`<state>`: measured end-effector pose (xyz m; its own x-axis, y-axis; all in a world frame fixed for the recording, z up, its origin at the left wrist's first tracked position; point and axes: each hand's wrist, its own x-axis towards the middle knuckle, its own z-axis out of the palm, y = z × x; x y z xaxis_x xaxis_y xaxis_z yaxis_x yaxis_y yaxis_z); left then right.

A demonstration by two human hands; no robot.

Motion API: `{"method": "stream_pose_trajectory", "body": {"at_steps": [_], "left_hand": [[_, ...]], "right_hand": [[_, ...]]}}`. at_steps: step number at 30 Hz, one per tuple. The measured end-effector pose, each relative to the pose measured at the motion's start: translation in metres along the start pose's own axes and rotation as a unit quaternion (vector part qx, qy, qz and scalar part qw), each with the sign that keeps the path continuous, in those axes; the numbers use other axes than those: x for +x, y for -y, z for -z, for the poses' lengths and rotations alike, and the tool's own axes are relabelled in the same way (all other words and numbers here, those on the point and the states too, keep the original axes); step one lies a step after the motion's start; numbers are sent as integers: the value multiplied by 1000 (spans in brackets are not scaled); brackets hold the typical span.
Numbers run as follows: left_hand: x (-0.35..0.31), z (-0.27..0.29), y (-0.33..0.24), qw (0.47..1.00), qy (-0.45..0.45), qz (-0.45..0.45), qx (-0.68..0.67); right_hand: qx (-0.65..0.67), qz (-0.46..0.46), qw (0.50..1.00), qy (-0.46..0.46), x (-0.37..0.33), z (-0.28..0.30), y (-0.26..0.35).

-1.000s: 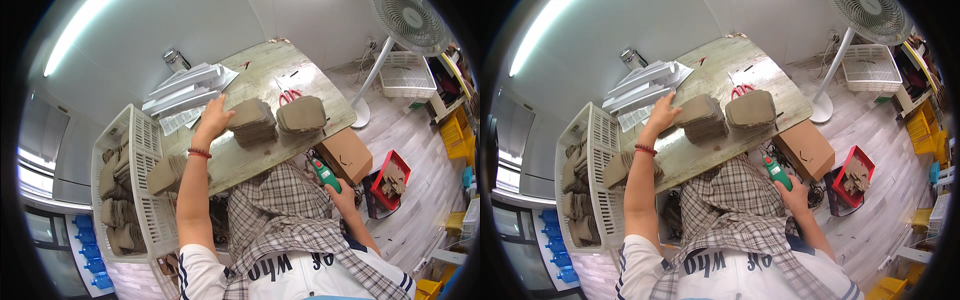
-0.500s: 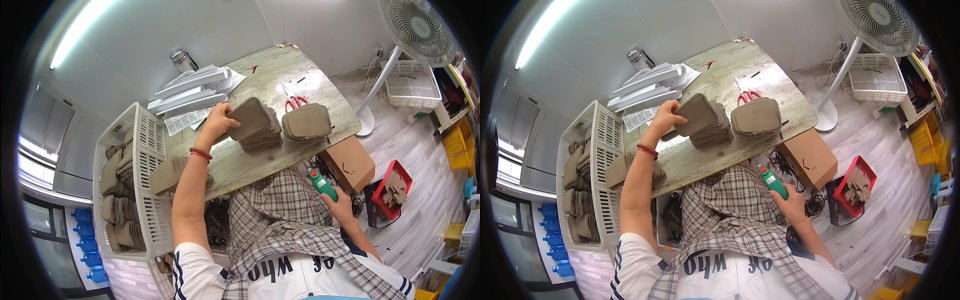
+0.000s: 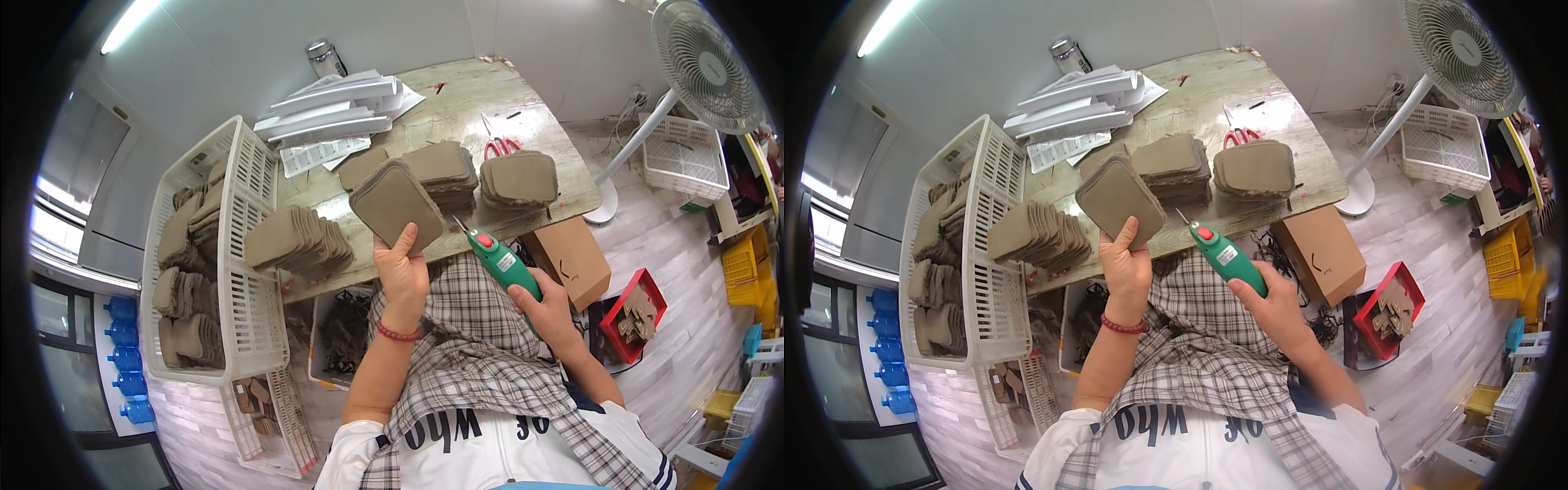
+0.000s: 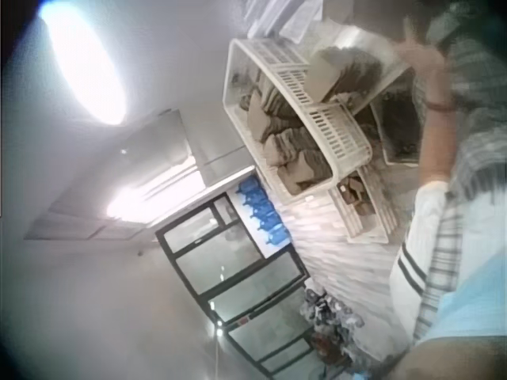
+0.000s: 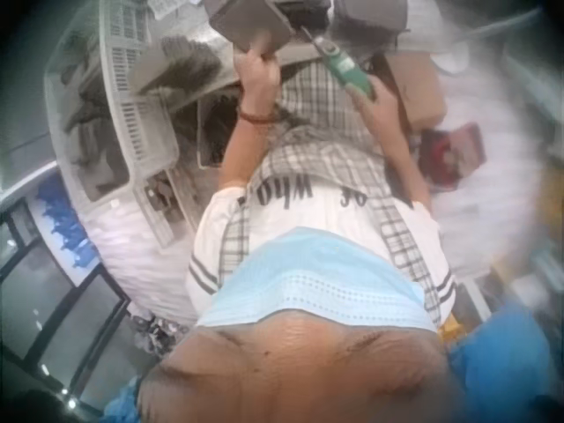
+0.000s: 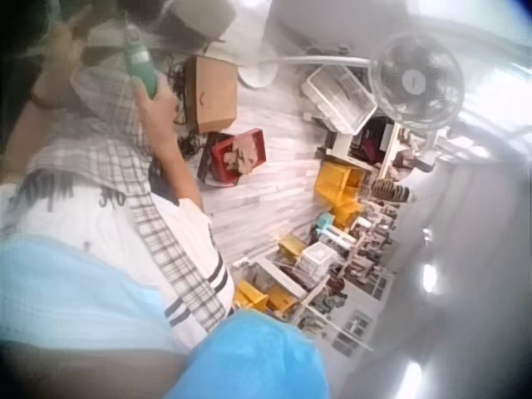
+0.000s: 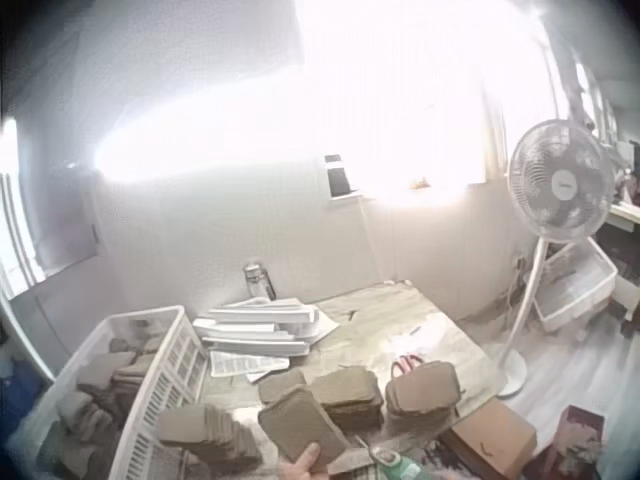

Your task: The person uses a green rotary tool to trim the edges of rectangular corduroy fabric pieces. They pick up pieces from a white basket, trim the edges, and place the finished pieces on the table.

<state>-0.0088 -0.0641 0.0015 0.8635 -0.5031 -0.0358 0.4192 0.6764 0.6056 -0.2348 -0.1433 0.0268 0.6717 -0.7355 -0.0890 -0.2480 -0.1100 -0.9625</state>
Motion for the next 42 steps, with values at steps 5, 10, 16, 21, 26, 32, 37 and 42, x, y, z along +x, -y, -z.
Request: {"method": "stream_pose_trajectory", "body": {"at_steps": [5,10,16,21,26,32,37,42], "left_hand": [[-5,2,1,998,-22,2,-56],[-8,3,1,997,-32,4,-68],[-16,3,6,998,-30,25,-54],[-26,3,13,999,-18,33,-39],[-34,7,22,999,-13,46,-24],[-45,7,27,997,-15,79,-3],[-53,13,30,993,2,116,3],[-59,13,25,991,20,134,20]], "right_hand": [[27,-23,999,29,-7,-8,15],[37,-16,999,34,-10,-14,15],[40,-15,999,34,-9,-15,20],[35,-12,999,20,-9,-16,19],[34,-11,999,5,-8,-16,17],[31,-3,1000,-1,-5,-15,18],[34,4,999,-9,-2,-12,14],[33,-6,999,-4,-1,-7,19]]}}
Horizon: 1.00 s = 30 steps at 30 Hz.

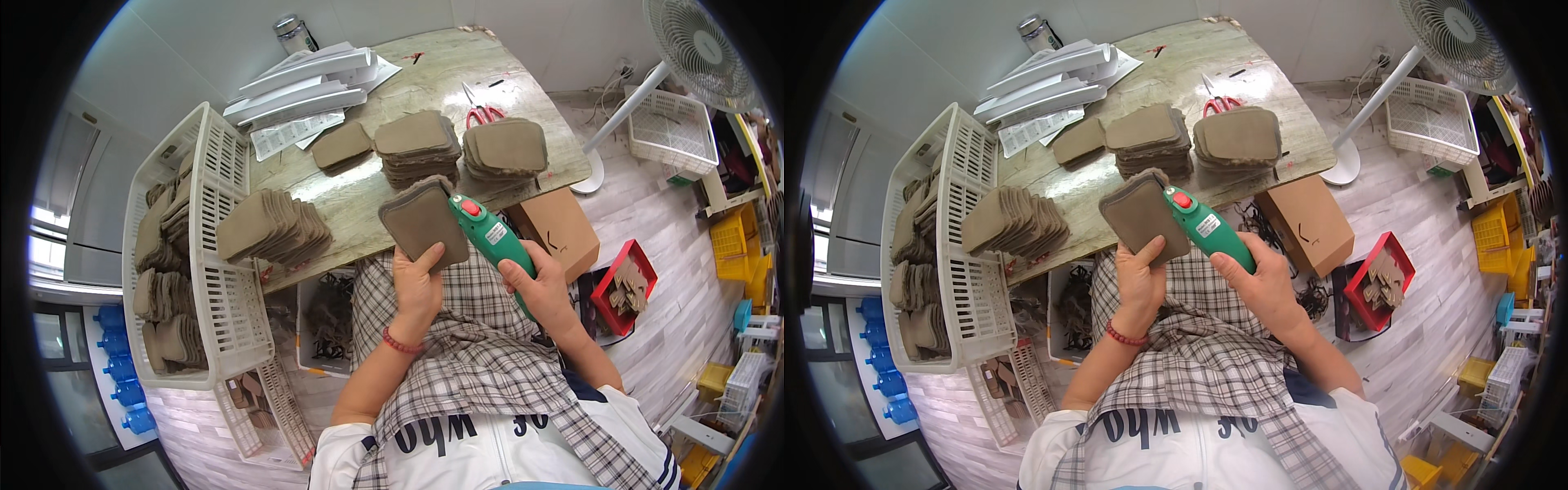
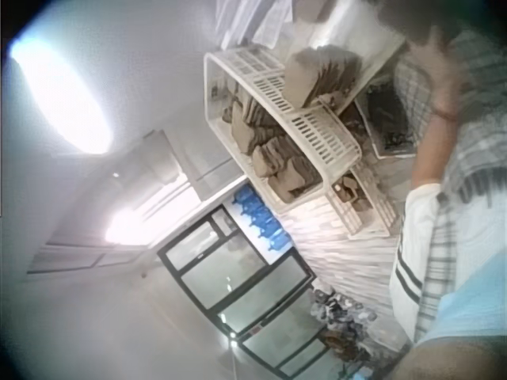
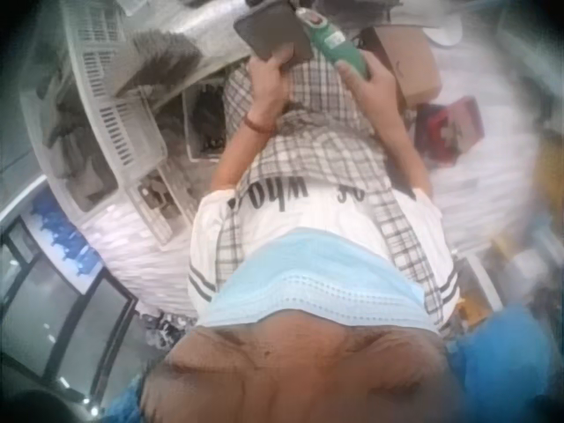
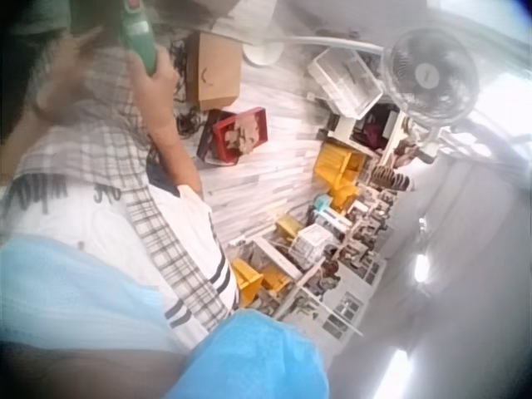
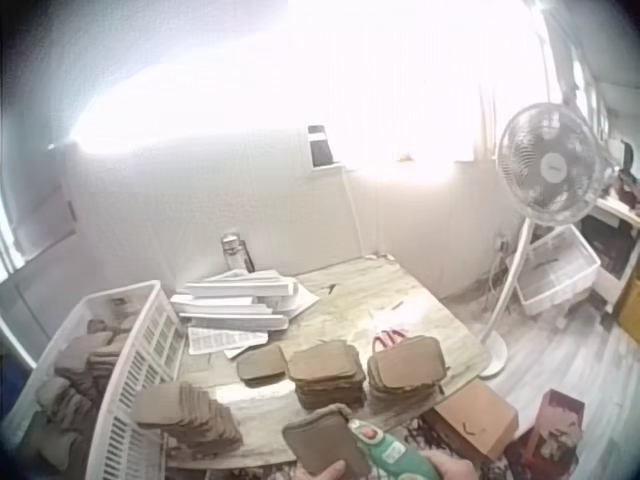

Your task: The person uses a green rotary tool to trim the edges of rectangular corduroy fabric pieces. They pick up pieces from a white basket, trim the edges, and place the finished pieces on the table.

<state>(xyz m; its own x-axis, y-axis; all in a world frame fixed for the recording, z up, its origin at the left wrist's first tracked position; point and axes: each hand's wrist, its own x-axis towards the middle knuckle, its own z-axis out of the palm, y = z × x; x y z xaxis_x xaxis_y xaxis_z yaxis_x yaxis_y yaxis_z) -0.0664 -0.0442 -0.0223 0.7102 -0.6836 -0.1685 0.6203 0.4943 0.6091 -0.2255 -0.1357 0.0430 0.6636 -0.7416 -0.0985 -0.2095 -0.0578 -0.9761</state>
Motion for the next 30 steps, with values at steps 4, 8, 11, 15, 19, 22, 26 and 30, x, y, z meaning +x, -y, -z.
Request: {"method": "stream_pose_trajectory", "body": {"at_steps": [4,8,11,15,19,22,26,30], "left_hand": [[-1,14,-13,998,16,28,58],[2,27,-35,990,36,66,123],[6,34,-52,978,63,103,173],[10,37,-71,962,96,151,205],[14,44,-83,939,116,200,253],[16,42,-90,919,122,238,289],[16,41,-91,902,126,278,306],[14,45,-80,894,130,295,311]], "right_hand": [[20,-14,999,25,-1,8,0],[25,-14,998,48,-4,19,-9],[18,-27,997,65,-6,26,-11],[-5,-51,994,95,-8,37,-15],[-52,-59,988,130,-9,46,-16],[-93,-44,985,136,-11,48,-16],[-126,-13,982,137,-14,49,-21],[-121,-29,983,136,-16,46,-28]]}}
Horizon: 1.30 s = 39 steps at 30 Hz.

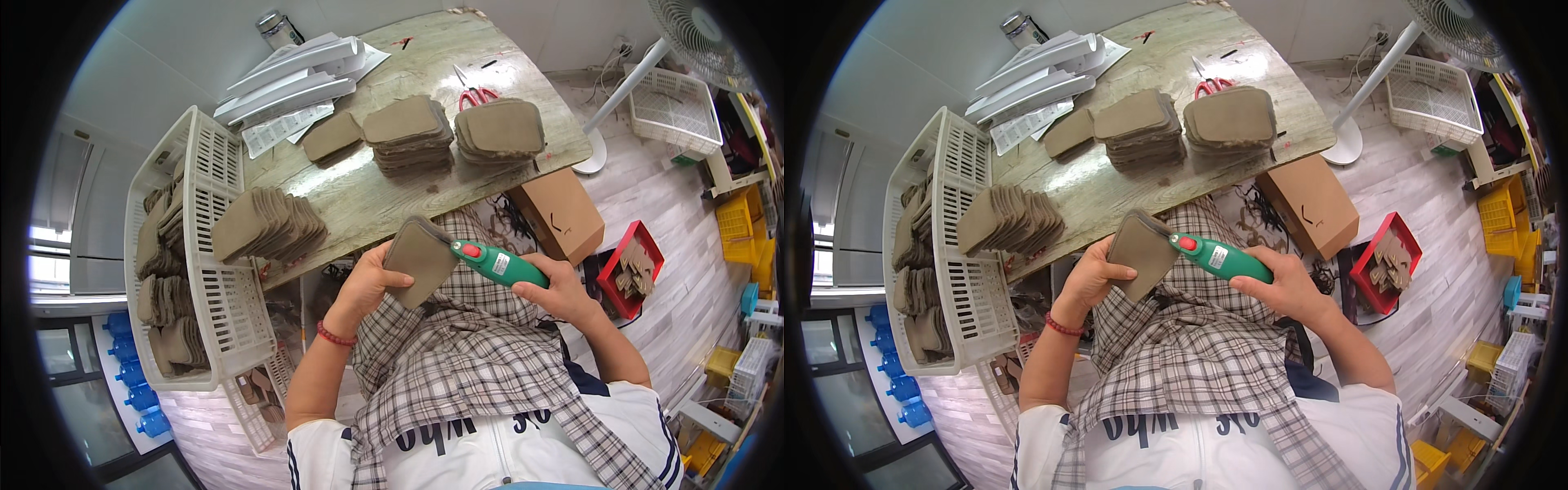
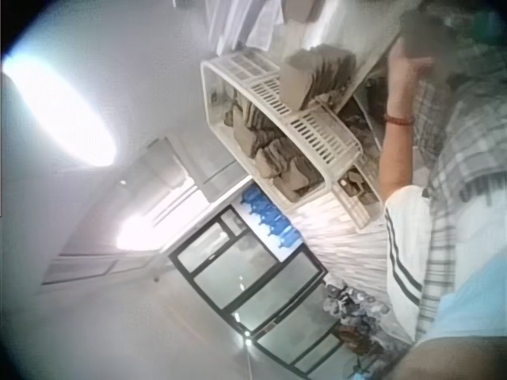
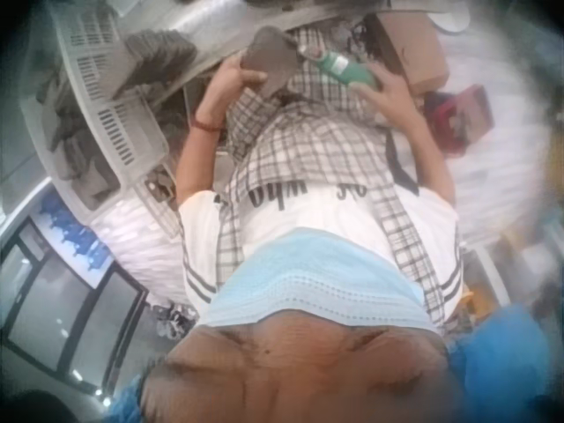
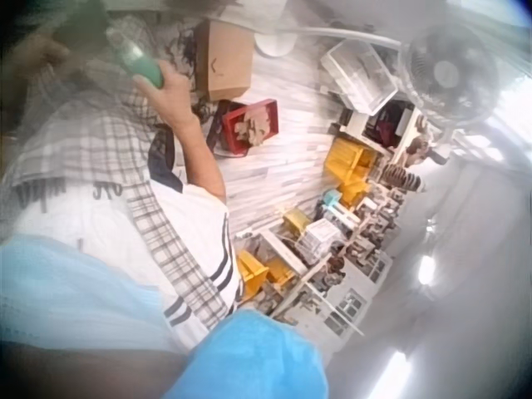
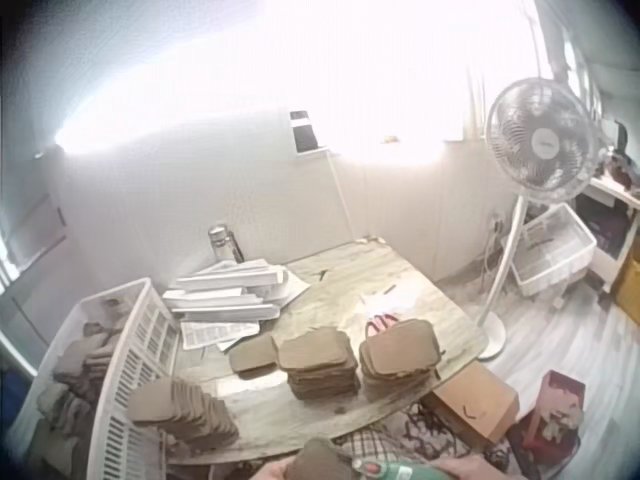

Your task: The person uses a green rotary tool to trim the edges of rectangular corduroy fabric pieces. They pick up pieces from a white basket, trim the edges, and place the finished pieces on the table.

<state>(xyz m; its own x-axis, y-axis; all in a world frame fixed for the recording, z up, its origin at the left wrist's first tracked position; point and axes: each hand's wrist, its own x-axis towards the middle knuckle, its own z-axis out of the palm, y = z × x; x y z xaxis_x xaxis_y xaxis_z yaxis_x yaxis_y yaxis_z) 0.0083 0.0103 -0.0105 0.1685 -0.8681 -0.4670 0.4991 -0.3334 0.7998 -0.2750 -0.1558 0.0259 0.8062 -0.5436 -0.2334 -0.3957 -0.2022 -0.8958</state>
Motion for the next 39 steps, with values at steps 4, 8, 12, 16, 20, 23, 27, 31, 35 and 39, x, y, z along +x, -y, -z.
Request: {"method": "stream_pose_trajectory", "body": {"at_steps": [4,8,12,16,20,23,27,31,35,39], "left_hand": [[1,-8,8,1000,-5,25,-2],[4,-9,16,999,-2,41,8],[3,-11,12,998,9,66,15],[-3,-6,-2,992,17,63,109],[-7,6,-14,981,-16,21,194],[-12,12,-16,978,-87,-29,188],[-19,19,-1,980,-155,-102,65],[-24,22,6,978,-173,-115,-33],[-27,22,3,982,-156,-106,-23],[-31,24,-3,985,-143,-94,8]], "right_hand": [[0,1,1000,-8,2,-8,-1],[10,-9,1000,-17,4,-15,-1],[31,-20,999,-3,6,-16,-2],[92,-50,994,34,8,-11,-1],[110,-54,991,49,8,-8,-6],[109,-49,991,60,8,-8,-9],[101,-48,992,67,9,-10,-14],[114,-49,989,76,9,-13,-13],[111,-58,987,100,9,-11,-10],[110,-71,984,118,8,-10,-8]]}}
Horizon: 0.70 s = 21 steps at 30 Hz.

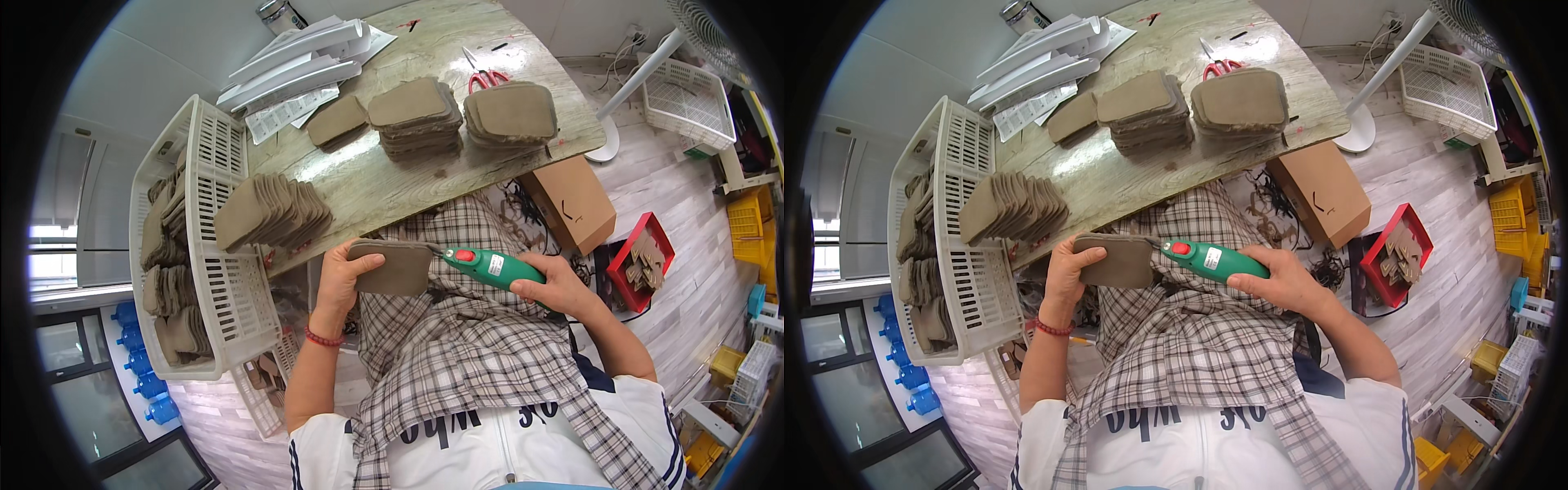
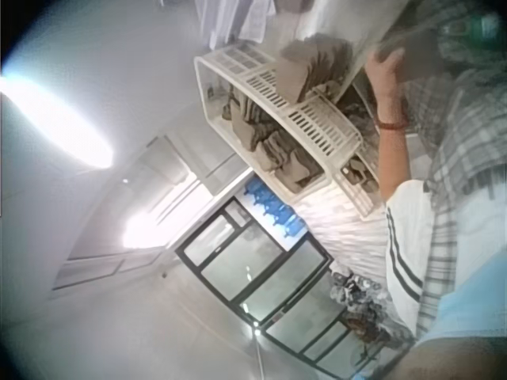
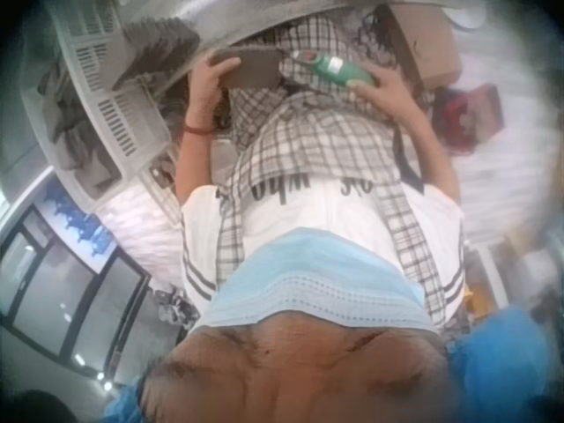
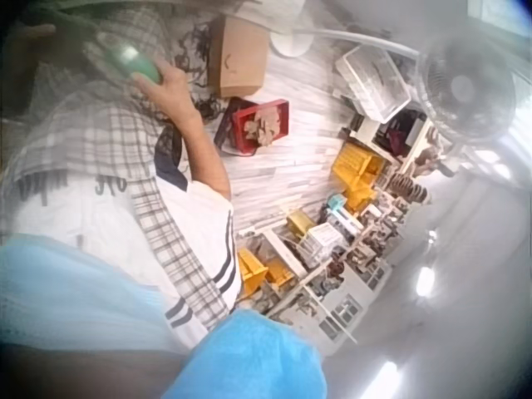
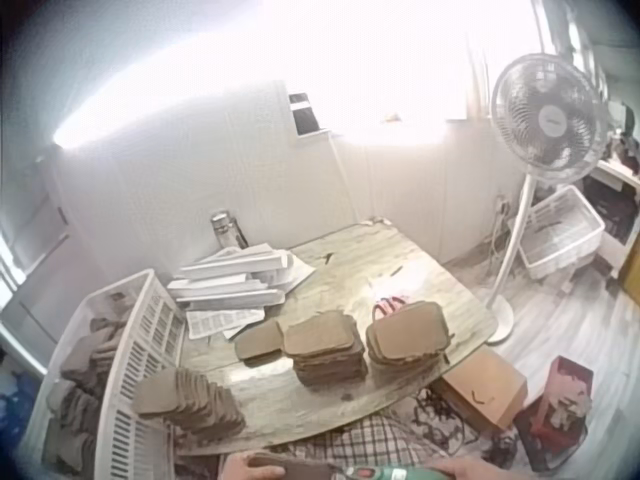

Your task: The person uses a green rotary tool to trim the edges of rectangular corduroy fabric pieces. They pick up pieces from a white basket, trim the edges, and place the finished pieces on the table.

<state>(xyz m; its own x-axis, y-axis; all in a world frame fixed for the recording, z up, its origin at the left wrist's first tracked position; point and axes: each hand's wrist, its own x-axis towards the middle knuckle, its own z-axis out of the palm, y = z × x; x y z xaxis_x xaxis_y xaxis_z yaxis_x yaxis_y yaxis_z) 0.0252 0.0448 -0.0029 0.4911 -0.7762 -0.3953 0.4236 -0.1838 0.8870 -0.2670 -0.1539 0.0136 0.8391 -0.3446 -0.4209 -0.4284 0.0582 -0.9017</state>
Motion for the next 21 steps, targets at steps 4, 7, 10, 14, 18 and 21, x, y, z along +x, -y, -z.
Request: {"method": "stream_pose_trajectory", "body": {"at_steps": [4,7,10,14,18,21], "left_hand": [[-1,7,-1,1000,9,14,8],[-3,10,-4,1000,12,26,10],[-4,12,-5,999,8,35,2],[-5,8,1,1000,-5,22,-15],[-4,3,11,999,-5,22,-35],[-3,1,13,999,-9,26,-30]], "right_hand": [[8,12,1000,5,0,-1,-3],[15,6,1000,11,1,-3,-4],[18,-2,1000,10,1,-4,-5],[8,3,1000,0,0,-7,-6],[14,4,1000,-16,0,-12,-7],[2,9,1000,-19,-1,-11,-8]]}}
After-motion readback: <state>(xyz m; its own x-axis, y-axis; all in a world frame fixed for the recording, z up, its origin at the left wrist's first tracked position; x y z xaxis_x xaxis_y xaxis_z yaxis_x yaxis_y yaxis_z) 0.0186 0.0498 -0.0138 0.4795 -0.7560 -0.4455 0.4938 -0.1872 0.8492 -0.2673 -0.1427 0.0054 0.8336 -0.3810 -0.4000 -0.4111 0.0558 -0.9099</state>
